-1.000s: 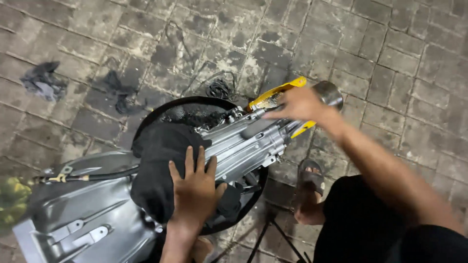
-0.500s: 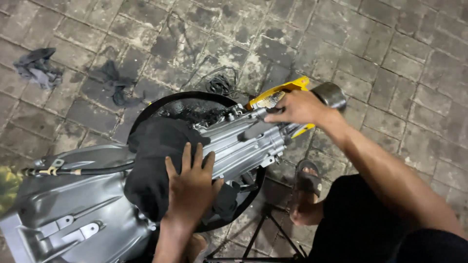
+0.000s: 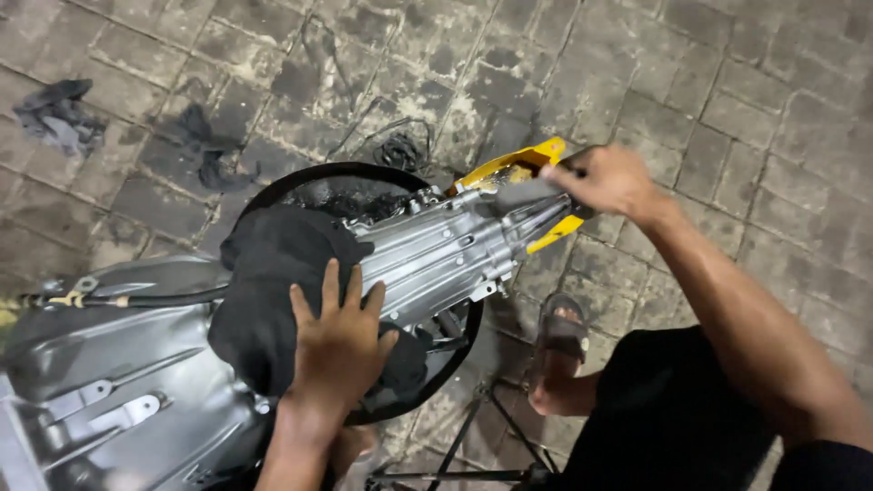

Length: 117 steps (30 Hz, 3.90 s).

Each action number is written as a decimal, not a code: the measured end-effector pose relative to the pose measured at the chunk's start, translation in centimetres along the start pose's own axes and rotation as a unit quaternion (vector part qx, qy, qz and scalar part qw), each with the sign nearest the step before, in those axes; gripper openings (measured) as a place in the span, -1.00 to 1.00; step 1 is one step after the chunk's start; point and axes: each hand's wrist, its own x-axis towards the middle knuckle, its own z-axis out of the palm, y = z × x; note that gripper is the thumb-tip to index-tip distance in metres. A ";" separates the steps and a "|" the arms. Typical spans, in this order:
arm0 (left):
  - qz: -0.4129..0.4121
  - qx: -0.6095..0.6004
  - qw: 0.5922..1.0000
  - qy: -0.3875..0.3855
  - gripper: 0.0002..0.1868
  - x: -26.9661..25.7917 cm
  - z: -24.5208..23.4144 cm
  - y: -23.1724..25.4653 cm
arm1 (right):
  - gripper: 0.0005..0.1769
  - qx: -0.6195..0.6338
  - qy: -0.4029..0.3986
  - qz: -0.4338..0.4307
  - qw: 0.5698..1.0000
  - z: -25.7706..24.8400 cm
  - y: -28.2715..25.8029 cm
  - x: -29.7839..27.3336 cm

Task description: The person scrubs a silver engine block with a wire brush while holding a black cloth in the other hand. The engine is placed on a black tray on the floor, and the person repeatedly scrubs the same area without moving to other parts.

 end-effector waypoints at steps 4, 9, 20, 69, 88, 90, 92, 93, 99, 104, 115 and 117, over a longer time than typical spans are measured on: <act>-0.008 -0.038 0.999 -0.024 -0.26 0.3 -0.9 0.8 | -0.19 -0.027 0.092 -0.050 0.994 4.1 0.5 2.2; -0.054 -0.044 0.976 -0.205 -0.35 1.1 -4.5 1.0 | -0.10 -0.111 0.080 -0.163 0.977 6.8 -6.3 1.8; 0.005 -0.039 0.999 -0.009 -0.27 -0.9 0.8 0.5 | -0.27 -0.086 -0.065 -0.117 0.987 3.9 -5.9 0.9; -0.006 -0.095 0.966 -0.239 -0.33 0.6 -4.7 1.2 | -0.34 0.018 0.177 -0.083 0.981 11.6 -1.7 -5.2; -0.043 -0.082 0.967 -0.236 -0.29 0.3 -7.1 1.8 | -0.47 -0.103 0.250 -0.091 0.958 11.7 1.8 -1.1; -0.029 -0.058 0.973 -0.222 -0.26 0.1 -6.7 2.5 | -0.39 -0.106 0.233 -0.101 0.961 10.6 -0.9 -2.5; -0.021 -0.062 0.974 -0.216 -0.27 -0.2 -5.8 2.3 | -0.37 -0.095 0.215 -0.100 0.967 11.8 -0.2 -4.0; -0.021 -0.065 0.976 -0.207 -0.28 0.0 -5.4 2.1 | -0.36 -0.083 0.198 -0.105 0.971 11.8 0.1 -4.2; -0.043 -0.044 0.981 -0.185 -0.28 -0.3 -5.5 3.1 | -0.39 -0.076 0.196 -0.020 0.977 12.7 6.2 0.1; 0.054 -0.057 0.990 -0.121 -0.51 -0.2 -3.2 7.3 | -0.42 0.023 0.280 -0.022 0.959 6.8 1.9 -1.8; 0.298 -0.182 0.721 -0.598 0.37 -6.3 11.4 18.3 | -0.11 0.538 0.277 -0.224 0.764 -3.2 -5.5 -19.1; 0.294 -0.282 0.663 -0.628 0.26 -6.3 13.1 18.2 | -0.21 0.500 0.310 -0.187 0.787 -3.9 -6.7 -20.4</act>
